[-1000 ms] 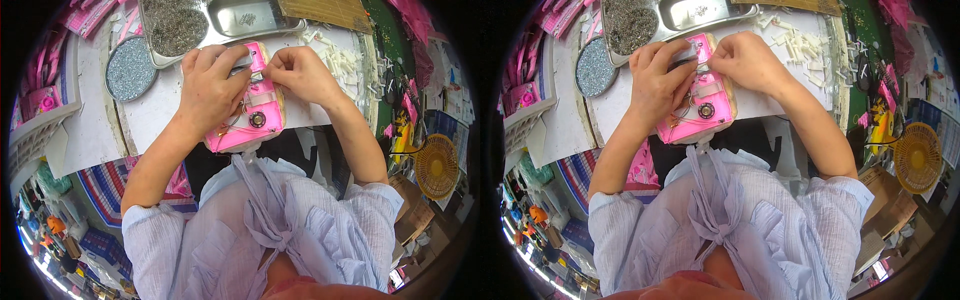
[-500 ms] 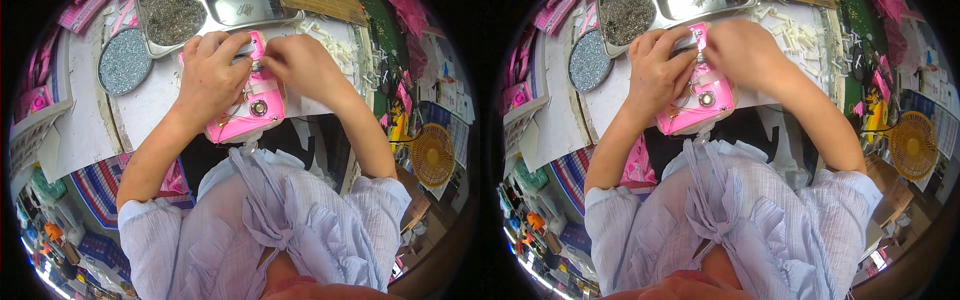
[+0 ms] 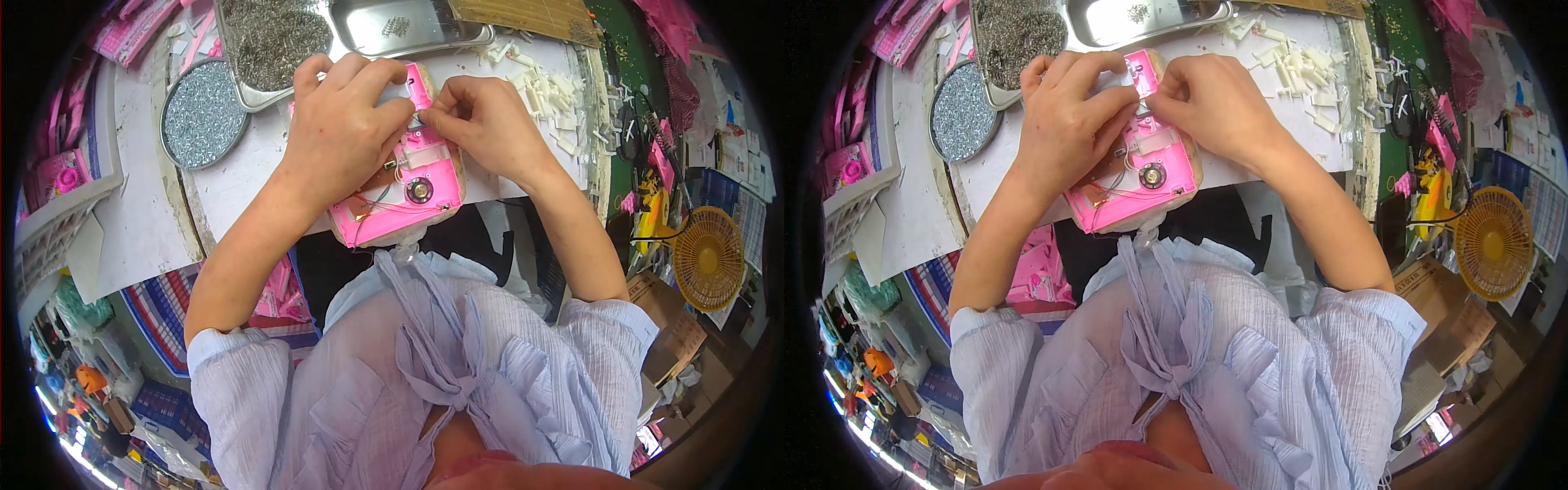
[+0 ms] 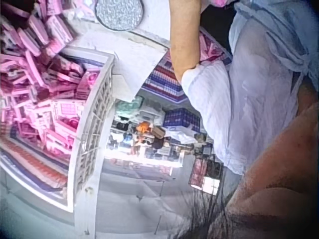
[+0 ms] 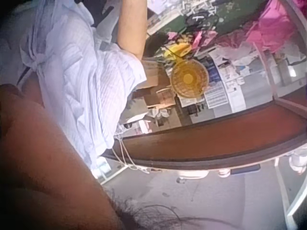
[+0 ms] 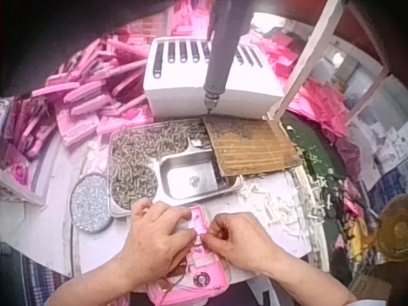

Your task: Assembling components and soldering wires inside a pink toy electronic device at a workbench.

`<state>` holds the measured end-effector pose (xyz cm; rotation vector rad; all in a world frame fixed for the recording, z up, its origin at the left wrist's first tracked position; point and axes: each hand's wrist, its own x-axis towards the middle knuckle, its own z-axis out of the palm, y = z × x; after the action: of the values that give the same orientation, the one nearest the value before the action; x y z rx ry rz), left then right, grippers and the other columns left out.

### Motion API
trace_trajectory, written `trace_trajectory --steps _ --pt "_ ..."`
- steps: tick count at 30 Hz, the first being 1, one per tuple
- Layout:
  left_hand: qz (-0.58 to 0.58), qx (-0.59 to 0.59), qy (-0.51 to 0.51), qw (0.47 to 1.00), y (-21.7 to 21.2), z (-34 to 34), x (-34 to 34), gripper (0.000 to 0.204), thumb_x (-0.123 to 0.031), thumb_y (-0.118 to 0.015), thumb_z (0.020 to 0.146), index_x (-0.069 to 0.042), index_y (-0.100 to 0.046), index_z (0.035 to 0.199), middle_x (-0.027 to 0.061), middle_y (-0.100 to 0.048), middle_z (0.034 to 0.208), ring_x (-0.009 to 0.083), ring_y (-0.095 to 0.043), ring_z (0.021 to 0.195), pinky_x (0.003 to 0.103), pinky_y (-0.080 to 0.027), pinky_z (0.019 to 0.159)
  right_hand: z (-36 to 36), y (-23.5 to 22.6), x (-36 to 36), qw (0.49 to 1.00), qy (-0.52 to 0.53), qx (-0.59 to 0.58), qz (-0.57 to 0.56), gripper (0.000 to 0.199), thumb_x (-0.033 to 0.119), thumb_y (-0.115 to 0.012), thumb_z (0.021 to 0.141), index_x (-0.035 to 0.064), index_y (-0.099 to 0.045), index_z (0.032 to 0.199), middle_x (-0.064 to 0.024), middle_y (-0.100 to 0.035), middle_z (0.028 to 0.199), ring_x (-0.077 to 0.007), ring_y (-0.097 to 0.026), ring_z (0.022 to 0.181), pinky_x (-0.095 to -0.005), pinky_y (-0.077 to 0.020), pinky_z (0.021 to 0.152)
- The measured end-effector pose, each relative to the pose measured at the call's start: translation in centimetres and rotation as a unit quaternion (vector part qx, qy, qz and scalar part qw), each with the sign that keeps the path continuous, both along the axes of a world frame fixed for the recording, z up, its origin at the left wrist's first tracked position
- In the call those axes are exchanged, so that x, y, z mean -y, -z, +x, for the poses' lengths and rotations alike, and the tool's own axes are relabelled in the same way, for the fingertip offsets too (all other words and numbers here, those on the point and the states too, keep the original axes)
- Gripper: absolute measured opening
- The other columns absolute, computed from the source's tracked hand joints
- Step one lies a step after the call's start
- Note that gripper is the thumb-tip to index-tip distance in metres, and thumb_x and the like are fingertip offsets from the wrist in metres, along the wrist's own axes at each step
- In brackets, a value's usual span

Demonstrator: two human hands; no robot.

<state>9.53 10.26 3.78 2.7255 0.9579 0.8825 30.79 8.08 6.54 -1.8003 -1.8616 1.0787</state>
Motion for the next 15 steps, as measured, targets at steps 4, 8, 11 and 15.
trace_trajectory --steps 4,8,11,15 --pt "-0.001 -0.011 0.034 0.999 0.0 1.0 -1.2 0.011 -0.018 -0.074 0.077 -0.014 -0.071 0.087 0.0020 -0.067 0.113 0.0216 -0.063 0.105 0.048 -0.038 0.098 0.6 1.1 0.5 0.999 0.020 -0.048 0.007 0.021 0.022 -0.074 0.083 0.0013 -0.074 0.082 -0.0181 -0.073 0.078 -0.0360 -0.073 0.074 -0.0436 -0.0569 0.069" --pt "-0.043 -0.020 0.090 0.995 -0.7 1.1 -2.9 0.021 -0.014 -0.074 0.077 -0.012 -0.068 0.097 0.0060 -0.068 0.113 0.0272 -0.065 0.099 0.048 -0.044 0.092 1.0 1.6 0.5 0.995 -0.010 -0.072 0.062 0.019 0.022 -0.074 0.083 0.0034 -0.072 0.083 -0.0184 -0.073 0.079 -0.0373 -0.072 0.077 -0.0443 -0.0568 0.070" --pt "-0.082 -0.077 0.126 0.986 -2.3 2.1 -3.9 0.019 -0.010 -0.074 0.078 -0.009 -0.065 0.095 0.0093 -0.067 0.108 0.0312 -0.064 0.093 0.046 -0.047 0.087 4.0 -0.1 -0.8 0.995 -0.043 -0.078 0.045 0.020 0.022 -0.076 0.088 0.0025 -0.074 0.089 -0.0087 -0.074 0.078 -0.0145 -0.070 0.070 -0.0362 -0.0555 0.065" --pt "-0.110 -0.156 0.116 0.975 -3.6 2.5 -4.3 0.019 -0.008 -0.073 0.078 -0.008 -0.062 0.094 0.0110 -0.063 0.099 0.0336 -0.064 0.091 0.046 -0.049 0.084 16.2 -2.1 -11.8 0.983 0.108 -0.015 0.147 0.023 0.026 -0.076 0.090 0.0047 -0.079 0.099 -0.0054 -0.076 0.085 -0.0115 -0.069 0.075 -0.0331 -0.0558 0.067"
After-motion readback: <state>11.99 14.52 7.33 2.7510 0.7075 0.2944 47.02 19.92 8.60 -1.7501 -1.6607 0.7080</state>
